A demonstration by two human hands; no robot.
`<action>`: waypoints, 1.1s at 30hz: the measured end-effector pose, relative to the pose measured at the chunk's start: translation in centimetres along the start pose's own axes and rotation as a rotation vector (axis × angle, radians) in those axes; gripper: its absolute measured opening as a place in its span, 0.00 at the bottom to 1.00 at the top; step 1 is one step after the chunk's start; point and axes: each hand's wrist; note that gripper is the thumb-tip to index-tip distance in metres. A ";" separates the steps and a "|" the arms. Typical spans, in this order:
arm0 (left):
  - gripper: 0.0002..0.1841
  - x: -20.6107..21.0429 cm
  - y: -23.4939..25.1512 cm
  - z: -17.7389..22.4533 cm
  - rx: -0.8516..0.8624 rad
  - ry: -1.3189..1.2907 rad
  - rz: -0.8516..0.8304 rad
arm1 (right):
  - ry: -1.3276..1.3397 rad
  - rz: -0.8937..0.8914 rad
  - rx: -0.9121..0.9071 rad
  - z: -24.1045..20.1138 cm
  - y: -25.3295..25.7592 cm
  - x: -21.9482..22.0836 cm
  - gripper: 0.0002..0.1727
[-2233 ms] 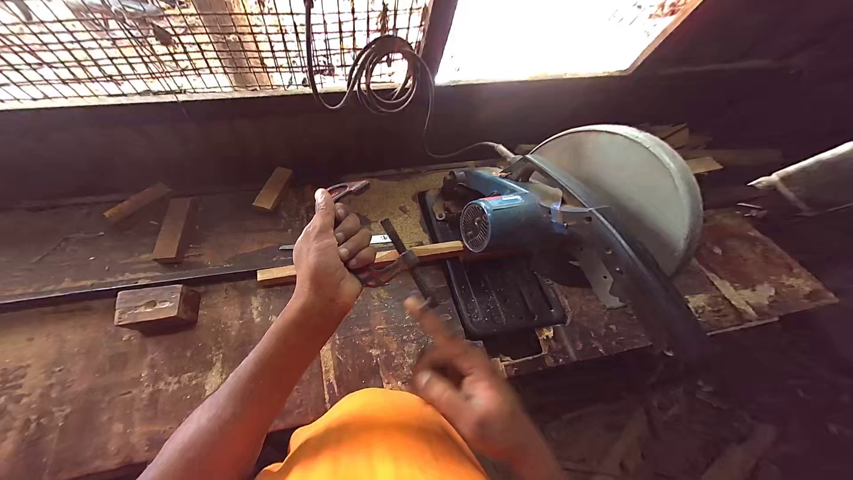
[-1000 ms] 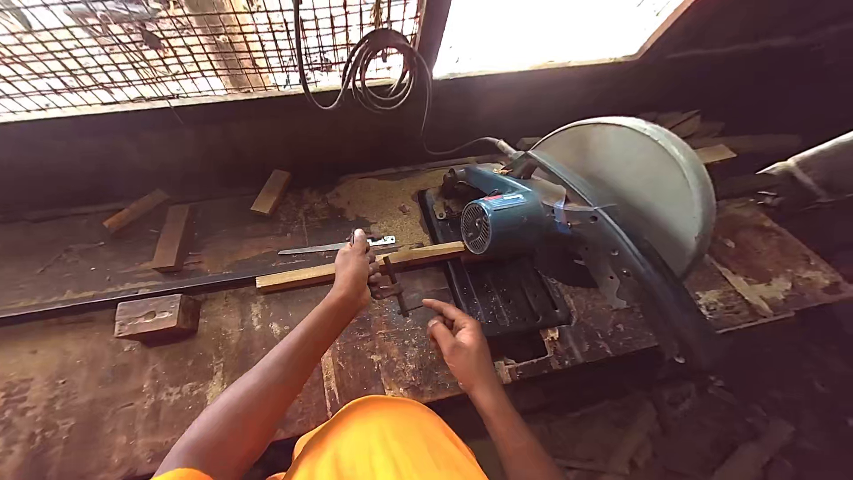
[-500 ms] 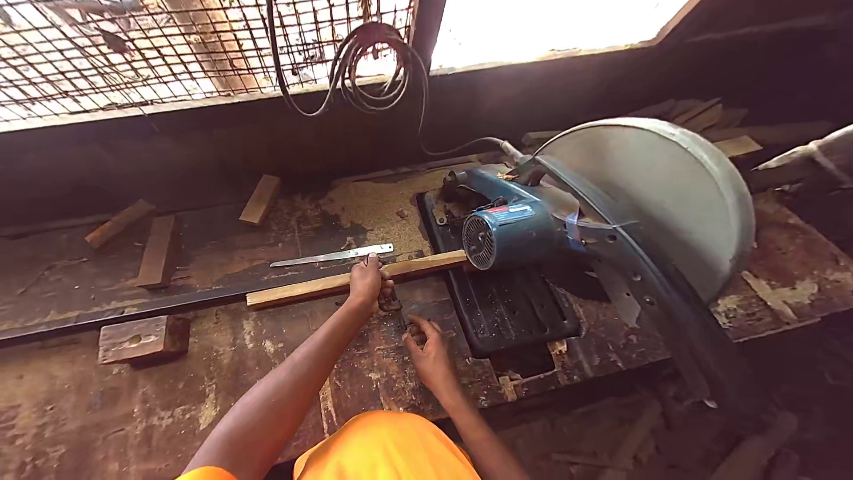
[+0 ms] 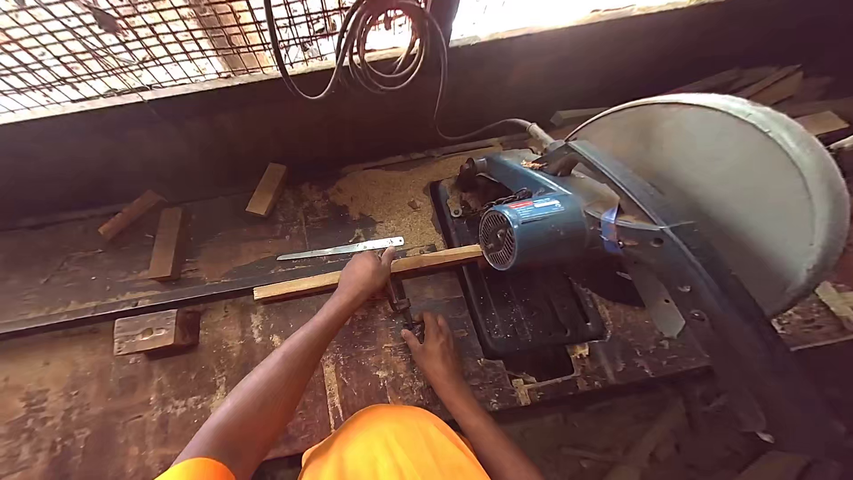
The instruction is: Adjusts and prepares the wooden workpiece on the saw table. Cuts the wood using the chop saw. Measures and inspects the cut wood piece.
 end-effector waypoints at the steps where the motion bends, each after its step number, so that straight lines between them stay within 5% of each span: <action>1: 0.45 -0.5 -0.2 0.3 -0.013 0.103 -0.004 | -0.004 0.003 0.003 0.0 0.1 0.0 0.26; 7: 0.38 0.0 -0.1 -0.6 -0.007 0.027 0.111 | 0.015 0.032 0.031 -0.2 0.3 -0.3 0.24; 14: 0.34 0.2 -0.3 -0.5 0.064 0.310 0.148 | -0.021 0.062 -0.005 -0.4 0.0 0.2 0.23; 19: 0.25 0.0 -1.3 -4.4 0.405 0.363 0.388 | -0.007 0.134 -0.078 -0.2 -0.2 0.5 0.18; 23: 0.31 -0.2 -2.1 -9.3 0.613 0.455 0.293 | -0.021 0.105 -0.039 -0.7 -0.4 0.0 0.18; 26: 0.23 0.5 -1.7 -11.8 0.777 0.482 0.376 | -0.054 0.086 -0.028 -0.8 -0.3 0.6 0.18; 33: 0.20 1.2 -1.3 -12.3 0.847 0.464 0.469 | 0.008 0.070 -0.032 -0.5 0.8 -1.1 0.24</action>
Point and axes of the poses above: each hand's wrist, its own y-axis towards the middle knuckle, its own x-axis out of the palm, z = x × y, and after that the axes turned 13 degrees about x, right-handed
